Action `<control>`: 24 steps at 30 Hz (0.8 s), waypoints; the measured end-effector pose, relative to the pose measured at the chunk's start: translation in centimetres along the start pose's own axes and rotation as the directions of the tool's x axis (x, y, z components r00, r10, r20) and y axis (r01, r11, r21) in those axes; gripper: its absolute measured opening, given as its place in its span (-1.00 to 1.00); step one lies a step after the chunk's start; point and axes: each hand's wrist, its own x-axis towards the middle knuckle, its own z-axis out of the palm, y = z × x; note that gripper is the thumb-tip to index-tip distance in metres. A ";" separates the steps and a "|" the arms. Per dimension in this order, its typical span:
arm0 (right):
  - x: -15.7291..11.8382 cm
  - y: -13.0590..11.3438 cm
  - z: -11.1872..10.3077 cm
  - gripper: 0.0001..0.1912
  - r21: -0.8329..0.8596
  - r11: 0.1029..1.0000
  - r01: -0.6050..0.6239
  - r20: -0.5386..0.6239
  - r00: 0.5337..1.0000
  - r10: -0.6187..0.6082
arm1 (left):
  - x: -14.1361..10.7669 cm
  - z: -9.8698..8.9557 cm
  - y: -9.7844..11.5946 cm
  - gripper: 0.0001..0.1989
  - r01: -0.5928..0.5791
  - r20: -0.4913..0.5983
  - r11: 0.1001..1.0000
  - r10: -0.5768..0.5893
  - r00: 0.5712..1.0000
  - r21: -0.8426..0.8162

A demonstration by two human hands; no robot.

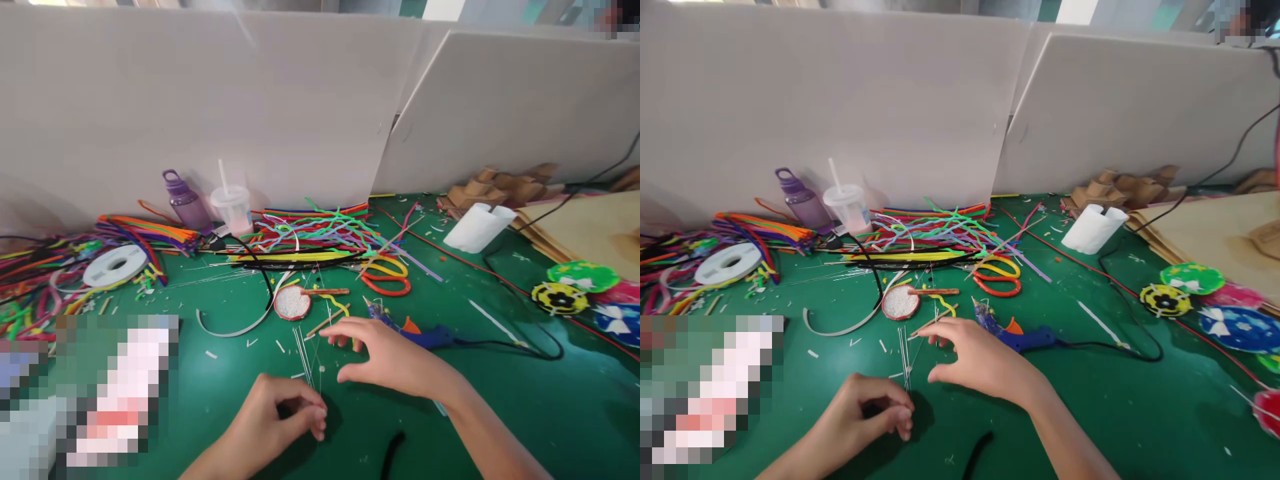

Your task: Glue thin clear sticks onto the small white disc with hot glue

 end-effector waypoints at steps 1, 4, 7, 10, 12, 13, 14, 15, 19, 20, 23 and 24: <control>0.0 0.0 0.0 -0.38 0.009 1.000 0.003 0.000 1.000 -0.003 | 0.0 0.0 -0.1 -0.77 0.004 0.006 1.000 -0.004 1.000 0.003; 0.1 -0.1 0.2 -0.29 0.030 0.999 0.018 0.026 0.999 -0.019 | 0.0 0.0 -0.2 -0.78 0.008 0.012 1.000 -0.008 1.000 0.014; 0.2 -0.3 0.4 -0.39 0.049 0.998 0.036 0.018 0.999 -0.036 | 0.0 -0.1 0.0 -0.79 0.005 0.011 0.998 -0.005 1.000 0.059; 0.4 -0.6 0.8 -0.49 0.074 0.995 0.063 0.000 0.998 -0.063 | 0.0 -0.1 0.2 -0.81 -0.004 0.011 0.994 0.003 1.000 0.106; 0.4 -0.8 1.0 -0.51 0.097 0.993 0.060 0.001 0.998 -0.061 | 0.1 0.0 0.1 -0.83 -0.017 0.007 0.995 0.017 1.000 0.102; 0.4 -0.8 1.1 -0.52 0.112 0.993 0.048 0.007 0.999 -0.049 | 0.1 0.0 0.1 -0.84 -0.023 0.004 0.996 0.023 1.000 0.091; 0.5 -0.9 1.2 -0.54 0.129 0.991 0.030 0.013 0.999 -0.032 | 0.2 0.0 0.0 -0.84 -0.029 0.003 0.996 0.028 1.000 0.081; 0.5 -0.9 1.2 -0.55 0.148 0.989 0.011 0.017 1.000 -0.014 | 0.3 0.0 -0.1 -0.84 -0.032 0.003 0.997 0.031 1.000 0.073; 0.7 -1.0 1.4 -0.63 0.210 0.977 -0.025 0.019 1.000 0.022 | 0.2 -0.1 -0.1 -0.85 -0.029 0.000 0.996 0.029 1.000 0.089; 0.8 -1.0 1.4 -0.64 0.216 0.976 -0.024 0.014 1.000 0.021 | 0.2 -0.1 -0.1 -0.85 -0.027 0.001 0.995 0.027 1.000 0.097; 0.8 -0.9 1.8 -0.62 0.199 0.980 -0.001 -0.006 1.000 0.002 | 0.0 -0.2 0.1 -0.86 -0.023 0.016 0.993 0.021 1.000 0.114; 0.9 -0.8 1.9 -0.60 0.187 0.982 0.008 -0.012 1.000 -0.006 | 0.0 -0.2 0.1 -0.87 -0.022 0.020 0.993 0.020 1.000 0.116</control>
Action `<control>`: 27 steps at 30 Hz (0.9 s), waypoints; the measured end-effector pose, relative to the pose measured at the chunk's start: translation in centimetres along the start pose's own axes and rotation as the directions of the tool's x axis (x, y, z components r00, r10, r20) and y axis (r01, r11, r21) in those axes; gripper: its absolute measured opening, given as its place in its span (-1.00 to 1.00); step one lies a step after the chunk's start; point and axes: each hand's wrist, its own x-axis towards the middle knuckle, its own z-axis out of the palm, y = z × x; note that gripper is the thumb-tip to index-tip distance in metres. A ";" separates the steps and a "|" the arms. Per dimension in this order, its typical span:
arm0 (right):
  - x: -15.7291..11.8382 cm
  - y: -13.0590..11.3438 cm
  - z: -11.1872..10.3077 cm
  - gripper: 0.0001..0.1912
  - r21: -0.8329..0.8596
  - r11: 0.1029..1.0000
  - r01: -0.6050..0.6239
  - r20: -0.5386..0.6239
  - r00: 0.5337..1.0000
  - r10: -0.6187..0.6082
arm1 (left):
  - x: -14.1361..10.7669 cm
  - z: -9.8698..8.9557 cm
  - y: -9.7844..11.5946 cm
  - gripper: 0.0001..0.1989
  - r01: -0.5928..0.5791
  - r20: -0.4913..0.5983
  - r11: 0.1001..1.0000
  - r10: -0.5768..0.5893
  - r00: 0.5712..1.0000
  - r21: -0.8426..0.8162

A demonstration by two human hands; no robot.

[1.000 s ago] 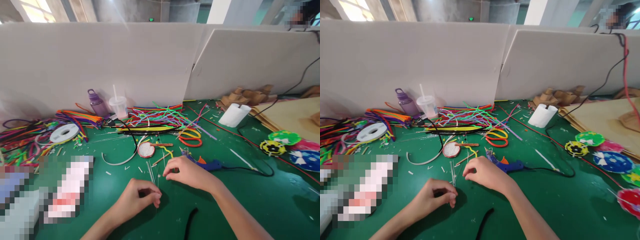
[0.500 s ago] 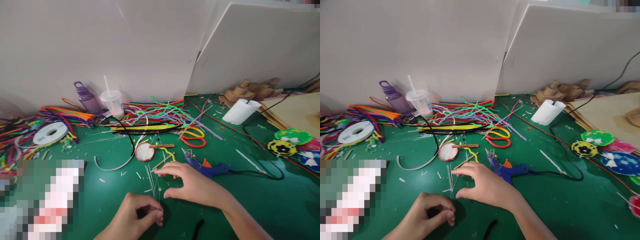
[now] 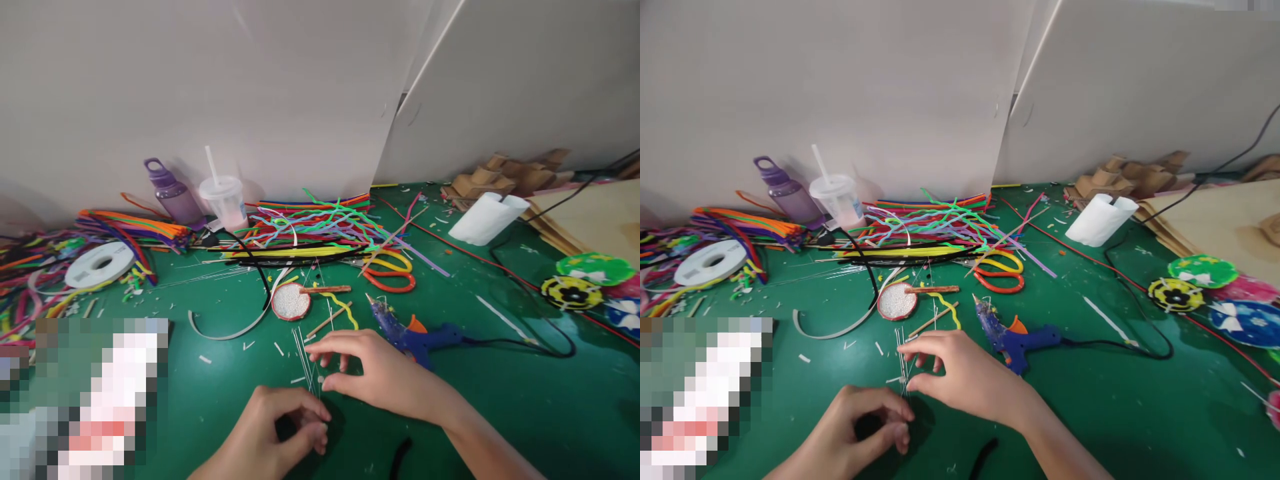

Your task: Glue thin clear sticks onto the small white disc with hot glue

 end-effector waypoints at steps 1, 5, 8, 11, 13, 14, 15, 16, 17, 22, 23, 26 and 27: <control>0.0 0.1 0.1 -0.58 -0.012 1.000 0.007 0.000 1.000 -0.007 | 0.0 0.0 0.0 -0.87 0.004 0.004 1.000 -0.004 1.000 0.002; 0.0 0.4 -0.1 -0.50 -0.033 0.999 0.011 0.019 1.000 -0.011 | 0.1 0.0 0.2 -0.86 0.018 0.009 1.000 -0.018 1.000 0.002; -0.2 0.3 -1.4 -0.45 -0.026 0.999 0.022 -0.002 1.000 -0.022 | 0.1 0.0 0.2 -0.84 0.010 0.003 1.000 -0.010 1.000 -0.005; -0.6 0.1 -3.1 -0.57 -0.052 0.999 0.006 -0.101 0.995 -0.012 | 0.0 0.1 0.1 -0.82 -0.003 -0.007 1.000 0.003 1.000 -0.027; -0.8 0.1 -3.8 -0.73 -0.075 0.997 -0.005 -0.126 0.992 -0.004 | 0.1 0.1 0.0 -0.81 -0.006 -0.011 0.999 0.005 1.000 -0.039; -0.9 0.1 -4.0 -0.81 -0.089 0.996 -0.005 -0.115 0.993 -0.005 | 0.1 0.1 0.0 -0.80 -0.005 -0.012 0.999 0.004 1.000 -0.044; -0.9 0.2 -4.0 -0.86 -0.104 0.995 -0.001 -0.092 0.996 -0.009 | 0.1 0.1 0.0 -0.80 -0.002 -0.010 0.999 0.002 1.000 -0.047; -0.8 0.2 -3.8 -0.89 -0.118 0.993 0.004 -0.063 0.998 -0.011 | 0.2 0.1 -0.1 -0.80 0.001 -0.009 0.999 -0.001 1.000 -0.050; -0.8 0.3 -3.6 -0.89 -0.128 0.992 0.009 -0.036 0.999 -0.014 | 0.2 0.2 -0.1 -0.80 0.002 -0.009 0.999 -0.002 1.000 -0.051; -0.5 0.4 -2.5 -0.82 -0.121 0.992 0.022 0.040 0.999 -0.017 | 0.2 0.2 -0.3 -0.82 -0.015 -0.028 1.000 0.014 1.000 -0.026; -0.4 0.3 -2.4 -0.81 -0.118 0.993 0.028 0.048 0.999 -0.023 | 0.2 0.3 -0.3 -0.82 -0.018 -0.034 1.000 0.018 0.999 -0.018; -0.4 0.3 -2.4 -0.82 -0.115 0.992 0.046 0.056 0.998 -0.040 | 0.2 0.3 -0.2 -0.83 -0.020 -0.036 1.000 0.020 0.999 -0.006; -0.3 0.3 -2.4 -0.82 -0.115 0.992 0.050 0.057 0.997 -0.043 | 0.2 0.3 -0.2 -0.84 -0.019 -0.030 1.000 0.019 0.999 -0.002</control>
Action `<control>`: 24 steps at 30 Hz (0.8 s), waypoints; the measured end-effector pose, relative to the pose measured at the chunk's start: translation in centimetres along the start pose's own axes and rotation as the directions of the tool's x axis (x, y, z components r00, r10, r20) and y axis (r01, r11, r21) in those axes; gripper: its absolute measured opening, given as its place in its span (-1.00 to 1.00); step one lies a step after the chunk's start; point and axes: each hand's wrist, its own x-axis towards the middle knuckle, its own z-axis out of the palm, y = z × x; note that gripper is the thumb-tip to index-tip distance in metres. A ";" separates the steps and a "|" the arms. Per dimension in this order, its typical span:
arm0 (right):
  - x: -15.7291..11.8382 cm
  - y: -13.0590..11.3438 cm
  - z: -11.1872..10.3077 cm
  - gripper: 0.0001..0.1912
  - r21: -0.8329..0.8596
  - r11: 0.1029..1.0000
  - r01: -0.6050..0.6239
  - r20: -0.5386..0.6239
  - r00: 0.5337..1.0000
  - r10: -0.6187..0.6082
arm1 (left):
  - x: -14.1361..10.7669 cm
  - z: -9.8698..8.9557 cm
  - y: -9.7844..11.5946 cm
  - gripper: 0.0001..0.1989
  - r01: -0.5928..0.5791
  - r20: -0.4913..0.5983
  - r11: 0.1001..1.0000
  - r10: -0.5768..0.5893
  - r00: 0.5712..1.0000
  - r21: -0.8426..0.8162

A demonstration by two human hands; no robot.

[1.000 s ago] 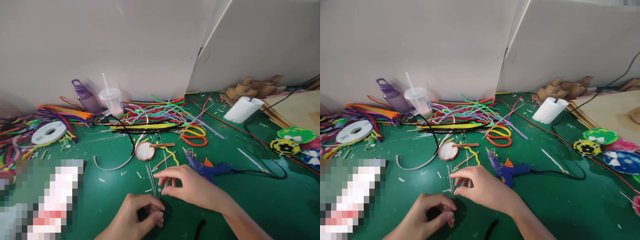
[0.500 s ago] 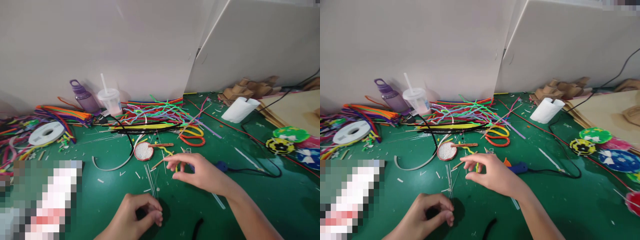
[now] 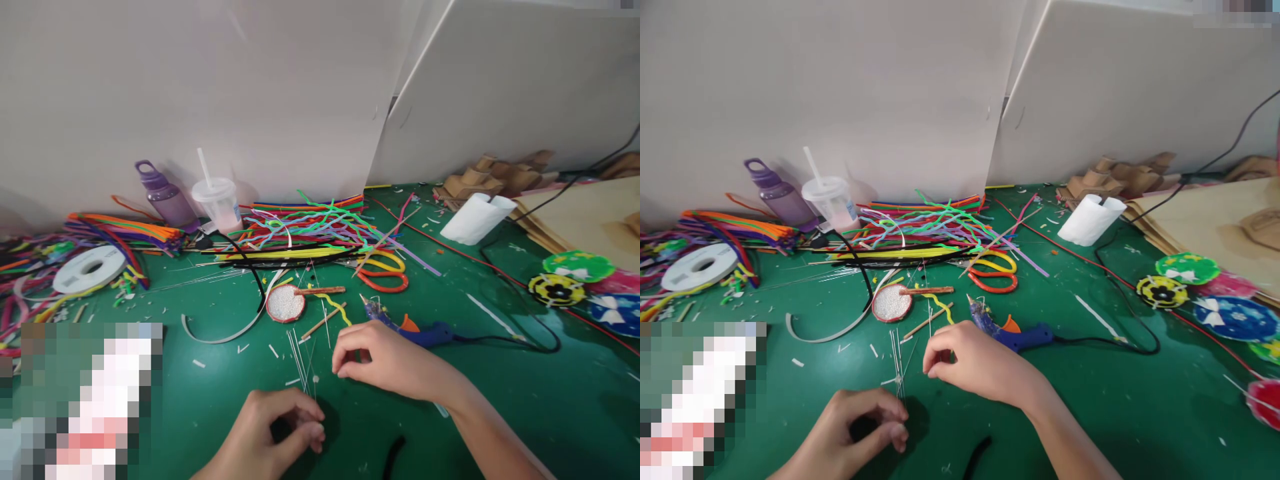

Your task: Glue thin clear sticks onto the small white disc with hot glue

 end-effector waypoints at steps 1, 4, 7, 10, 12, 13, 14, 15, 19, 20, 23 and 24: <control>0.0 0.0 0.0 -0.81 0.000 1.000 0.002 0.000 1.000 -0.002 | 0.0 0.0 0.0 -0.86 0.000 0.009 1.000 0.000 1.000 0.004; 0.0 0.1 0.0 -0.81 -0.006 1.000 0.004 -0.005 1.000 -0.004 | -0.1 0.0 0.0 -0.90 0.009 0.033 1.000 -0.009 0.999 0.000; 0.0 0.1 0.1 -0.82 -0.014 1.000 0.011 -0.013 1.000 -0.012 | -0.1 0.1 -0.2 -0.89 0.032 0.042 0.999 -0.031 0.999 -0.031; 0.0 0.2 0.2 -0.82 -0.021 1.000 0.017 -0.007 1.000 -0.017 | -0.1 0.3 -0.2 -0.86 0.044 0.037 0.998 -0.043 0.998 -0.045; 0.0 0.2 0.2 -0.84 -0.024 1.000 0.011 0.003 1.000 -0.011 | -0.1 0.3 0.0 -0.85 0.041 0.030 0.998 -0.039 0.999 -0.038; -0.1 0.3 0.2 -0.85 -0.025 1.000 0.007 0.007 1.000 -0.007 | -0.2 0.3 0.1 -0.86 0.037 0.030 0.999 -0.036 0.999 -0.035; -0.1 0.3 0.2 -0.86 -0.028 1.000 0.002 0.010 1.000 -0.002 | -0.3 0.3 0.1 -0.87 0.032 0.030 0.999 -0.031 0.999 -0.034; -0.1 0.4 0.2 -0.87 -0.029 1.000 -0.004 0.013 1.000 0.004 | -0.4 0.3 0.2 -0.88 0.025 0.034 0.999 -0.024 0.999 -0.034; -0.2 0.9 0.3 -0.91 -0.035 0.998 -0.044 0.017 0.999 0.044 | -0.7 0.5 0.0 -0.90 0.003 0.049 1.000 -0.002 0.999 -0.027; -0.2 1.1 0.4 -0.89 -0.038 0.998 -0.045 0.020 0.999 0.046 | -0.7 0.6 -0.1 -0.90 0.003 0.043 0.999 -0.001 0.999 -0.038; -0.3 1.4 0.5 -0.86 -0.045 0.999 -0.015 0.013 1.000 0.016 | -0.6 0.8 -0.6 -0.88 -0.002 0.024 0.996 0.004 1.000 -0.090; -0.4 1.4 0.6 -0.83 -0.051 0.999 0.006 0.015 1.000 -0.005 | -0.5 0.9 -0.8 -0.86 0.001 0.021 0.995 0.001 1.000 -0.101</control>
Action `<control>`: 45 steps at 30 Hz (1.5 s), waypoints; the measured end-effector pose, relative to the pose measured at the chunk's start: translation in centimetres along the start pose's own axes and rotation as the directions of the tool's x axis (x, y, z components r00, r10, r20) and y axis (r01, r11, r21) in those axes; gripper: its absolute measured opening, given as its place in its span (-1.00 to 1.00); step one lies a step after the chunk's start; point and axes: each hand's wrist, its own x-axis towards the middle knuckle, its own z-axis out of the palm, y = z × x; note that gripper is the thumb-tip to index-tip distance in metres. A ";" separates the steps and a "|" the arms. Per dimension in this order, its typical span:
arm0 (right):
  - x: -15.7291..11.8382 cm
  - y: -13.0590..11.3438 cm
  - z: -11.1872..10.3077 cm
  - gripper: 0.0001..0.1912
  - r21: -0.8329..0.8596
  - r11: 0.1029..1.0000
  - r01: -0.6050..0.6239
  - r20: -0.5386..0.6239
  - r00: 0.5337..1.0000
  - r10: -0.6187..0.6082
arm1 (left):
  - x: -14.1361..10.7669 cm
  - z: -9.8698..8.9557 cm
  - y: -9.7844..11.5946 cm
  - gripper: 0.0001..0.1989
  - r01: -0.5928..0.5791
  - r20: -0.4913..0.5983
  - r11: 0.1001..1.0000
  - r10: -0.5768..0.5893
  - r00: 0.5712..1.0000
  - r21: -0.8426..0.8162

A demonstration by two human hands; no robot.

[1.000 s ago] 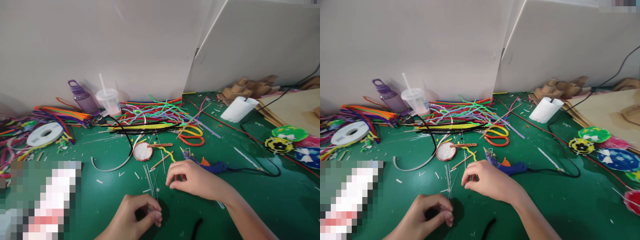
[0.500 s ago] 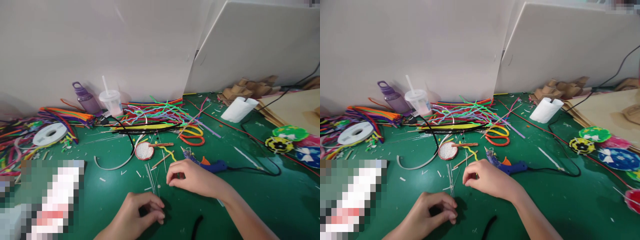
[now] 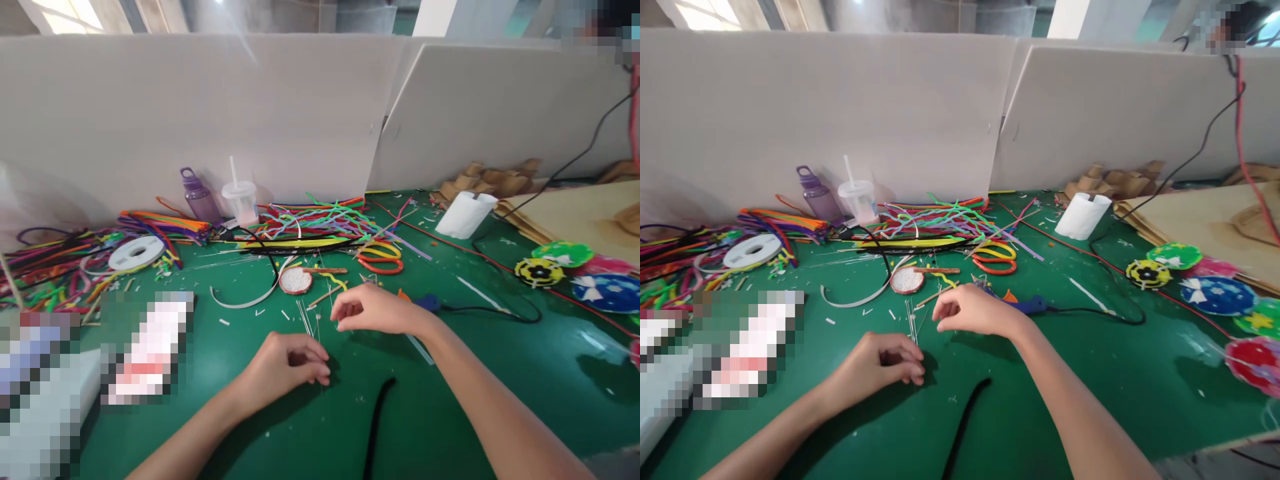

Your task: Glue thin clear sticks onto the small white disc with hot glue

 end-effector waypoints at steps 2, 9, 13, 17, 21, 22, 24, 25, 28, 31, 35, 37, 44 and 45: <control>-0.2 -0.1 0.0 -0.78 -0.040 0.999 0.036 -0.014 0.999 -0.037 | 0.0 0.1 -0.1 -0.80 -0.014 0.003 1.000 0.014 1.000 -0.006; -1.4 -1.2 -0.6 -0.69 0.096 0.977 0.191 -0.276 0.948 -0.159 | -0.4 -0.1 0.4 -0.71 -0.149 -0.065 0.989 0.150 0.987 0.019; -1.3 -1.0 -0.5 -0.70 0.076 0.977 0.198 -0.272 0.947 -0.171 | -0.5 -0.4 0.4 -0.71 -0.205 -0.131 0.975 0.214 0.968 0.083; -0.8 -0.6 0.1 -0.68 -0.047 0.986 0.161 -0.147 0.975 -0.166 | -0.3 -0.4 0.2 -0.74 -0.178 -0.123 0.967 0.202 0.972 0.181; -0.4 -0.4 0.5 -0.60 0.000 0.984 0.178 -0.162 0.971 -0.176 | -0.2 -0.4 0.1 -0.76 -0.196 -0.119 0.956 0.225 0.967 0.220; -0.4 -0.3 0.5 -0.59 0.011 0.984 0.178 -0.156 0.972 -0.174 | -0.1 -0.4 0.1 -0.76 -0.195 -0.120 0.956 0.225 0.967 0.218; -0.3 -0.2 0.6 -0.61 0.014 0.986 0.167 -0.113 0.980 -0.164 | -0.2 -0.4 0.2 -0.75 -0.181 -0.114 0.959 0.210 0.971 0.219; -0.3 -0.1 0.6 -0.63 0.010 0.988 0.157 -0.087 0.984 -0.156 | -0.2 -0.4 0.2 -0.75 -0.172 -0.106 0.960 0.199 0.974 0.221; -0.3 -0.1 0.8 -0.68 0.010 0.991 0.133 -0.044 0.990 -0.133 | -0.3 -0.1 0.3 -0.76 -0.159 -0.081 0.960 0.181 0.980 0.231; -0.3 -0.2 1.0 -0.70 0.025 0.992 0.124 -0.032 0.992 -0.123 | -0.3 0.1 0.2 -0.77 -0.157 -0.067 0.962 0.176 0.982 0.223; -0.3 -0.4 1.1 -0.71 -0.002 0.996 0.090 -0.017 0.996 -0.090 | -0.4 0.2 0.4 -0.76 -0.144 -0.048 0.971 0.156 0.987 0.189; -0.2 -0.3 1.2 -0.71 -0.016 0.996 0.086 0.000 0.996 -0.086 | -0.5 0.3 0.5 -0.76 -0.145 -0.034 0.975 0.153 0.988 0.169; -0.1 -0.1 1.4 -0.70 -0.011 0.996 0.087 0.036 0.996 -0.087 | -0.6 0.4 0.5 -0.79 -0.143 -0.021 0.981 0.147 0.989 0.127; -0.1 -0.1 1.4 -0.69 -0.011 0.996 0.088 0.035 0.996 -0.087 | -0.7 0.4 0.6 -0.79 -0.144 -0.020 0.981 0.147 0.989 0.129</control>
